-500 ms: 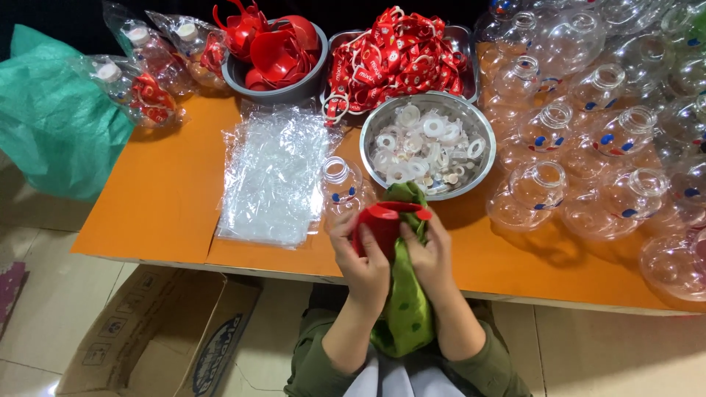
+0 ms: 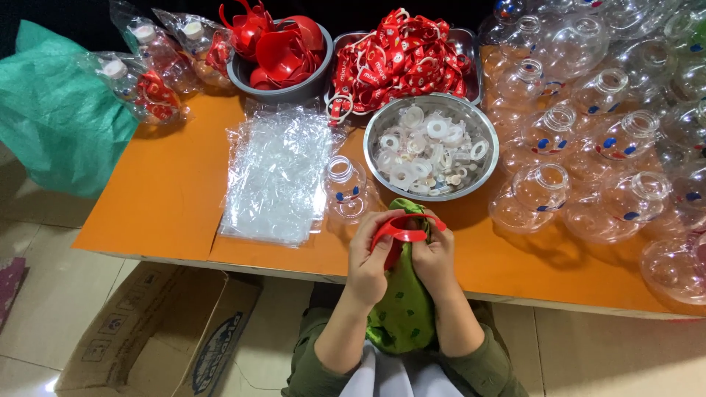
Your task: Cleaning plastic bottles with a cloth and assembling them with red plastic parts and white caps.
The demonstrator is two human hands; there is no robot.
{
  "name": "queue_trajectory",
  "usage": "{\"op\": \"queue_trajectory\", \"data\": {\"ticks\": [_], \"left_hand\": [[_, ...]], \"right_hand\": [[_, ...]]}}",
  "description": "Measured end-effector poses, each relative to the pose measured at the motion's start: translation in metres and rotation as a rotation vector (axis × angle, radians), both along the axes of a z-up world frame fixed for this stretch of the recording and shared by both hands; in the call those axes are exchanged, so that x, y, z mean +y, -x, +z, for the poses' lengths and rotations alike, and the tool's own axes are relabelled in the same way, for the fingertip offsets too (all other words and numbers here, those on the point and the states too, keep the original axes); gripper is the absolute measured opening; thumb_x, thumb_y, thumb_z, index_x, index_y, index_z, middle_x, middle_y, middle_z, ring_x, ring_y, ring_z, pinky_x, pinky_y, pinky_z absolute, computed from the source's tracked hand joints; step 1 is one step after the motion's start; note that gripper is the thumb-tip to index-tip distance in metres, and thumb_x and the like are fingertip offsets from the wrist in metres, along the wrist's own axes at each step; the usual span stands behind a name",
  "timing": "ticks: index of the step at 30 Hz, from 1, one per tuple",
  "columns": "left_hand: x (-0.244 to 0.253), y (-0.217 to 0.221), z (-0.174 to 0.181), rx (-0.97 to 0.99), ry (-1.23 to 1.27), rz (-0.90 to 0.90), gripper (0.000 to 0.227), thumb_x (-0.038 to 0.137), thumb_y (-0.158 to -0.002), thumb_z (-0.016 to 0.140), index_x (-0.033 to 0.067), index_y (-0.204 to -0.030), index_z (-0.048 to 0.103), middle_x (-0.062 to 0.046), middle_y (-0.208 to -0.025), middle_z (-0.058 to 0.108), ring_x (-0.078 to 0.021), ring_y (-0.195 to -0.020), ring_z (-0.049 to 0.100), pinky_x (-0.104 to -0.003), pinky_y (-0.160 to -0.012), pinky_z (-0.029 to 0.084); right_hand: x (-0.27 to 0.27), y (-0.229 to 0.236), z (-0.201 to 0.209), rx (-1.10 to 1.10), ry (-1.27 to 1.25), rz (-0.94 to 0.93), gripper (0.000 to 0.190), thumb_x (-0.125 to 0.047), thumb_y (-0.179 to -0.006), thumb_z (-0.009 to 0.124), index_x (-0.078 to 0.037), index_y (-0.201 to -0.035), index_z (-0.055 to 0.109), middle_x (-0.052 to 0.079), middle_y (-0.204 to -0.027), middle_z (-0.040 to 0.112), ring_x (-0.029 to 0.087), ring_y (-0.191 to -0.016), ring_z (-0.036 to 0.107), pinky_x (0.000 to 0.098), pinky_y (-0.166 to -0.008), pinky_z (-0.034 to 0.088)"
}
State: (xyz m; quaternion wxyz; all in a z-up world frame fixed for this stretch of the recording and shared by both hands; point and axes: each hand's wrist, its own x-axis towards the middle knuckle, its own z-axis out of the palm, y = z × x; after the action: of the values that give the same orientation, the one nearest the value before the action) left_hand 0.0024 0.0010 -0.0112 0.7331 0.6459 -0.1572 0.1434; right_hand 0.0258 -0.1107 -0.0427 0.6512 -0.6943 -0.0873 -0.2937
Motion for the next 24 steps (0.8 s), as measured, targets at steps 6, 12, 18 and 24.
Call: {"op": "queue_trajectory", "data": {"ticks": [6,12,18,24], "left_hand": [[-0.002,0.003,-0.006,-0.136,-0.078,0.073,0.043,0.032,-0.105,0.048,0.0010,-0.131,0.065,-0.011,-0.113,0.060,-0.0206,-0.109,0.053,-0.038,-0.106,0.039],[-0.004,0.005,-0.010,-0.182,-0.014,0.112,0.049,0.037,-0.106,0.045,-0.0010,-0.131,0.063,-0.014,-0.118,0.059,-0.0229,-0.115,0.053,-0.040,-0.108,0.038],[0.000,0.006,-0.007,-0.142,0.271,0.078,0.045,0.029,-0.108,0.041,-0.0028,-0.136,0.056,-0.016,-0.121,0.058,-0.0236,-0.111,0.057,-0.042,-0.100,0.048],[0.019,0.008,-0.005,-0.088,0.291,0.165,0.047,0.032,-0.108,0.041,-0.0015,-0.139,0.052,-0.016,-0.121,0.062,-0.0219,-0.107,0.063,-0.038,-0.092,0.057]], "right_hand": [[0.003,-0.002,-0.003,0.040,-0.173,0.142,0.023,-0.006,-0.093,0.073,-0.007,-0.071,0.065,0.000,-0.061,0.055,0.009,-0.059,0.049,0.0239,-0.065,0.050],[0.005,0.004,0.010,0.095,-0.186,0.135,0.032,-0.004,-0.098,0.069,-0.009,-0.067,0.061,-0.003,-0.059,0.051,0.007,-0.059,0.046,0.0226,-0.061,0.045],[-0.007,0.008,-0.014,0.293,-0.285,-0.063,0.017,-0.022,-0.103,0.063,-0.014,-0.088,0.064,-0.003,-0.065,0.060,0.004,-0.057,0.055,0.0201,-0.052,0.047],[-0.068,-0.010,-0.063,0.123,-0.179,-0.251,0.042,-0.015,-0.087,0.051,-0.015,-0.122,0.029,0.008,-0.113,0.033,0.020,-0.097,0.041,0.0275,-0.084,0.039]]}}
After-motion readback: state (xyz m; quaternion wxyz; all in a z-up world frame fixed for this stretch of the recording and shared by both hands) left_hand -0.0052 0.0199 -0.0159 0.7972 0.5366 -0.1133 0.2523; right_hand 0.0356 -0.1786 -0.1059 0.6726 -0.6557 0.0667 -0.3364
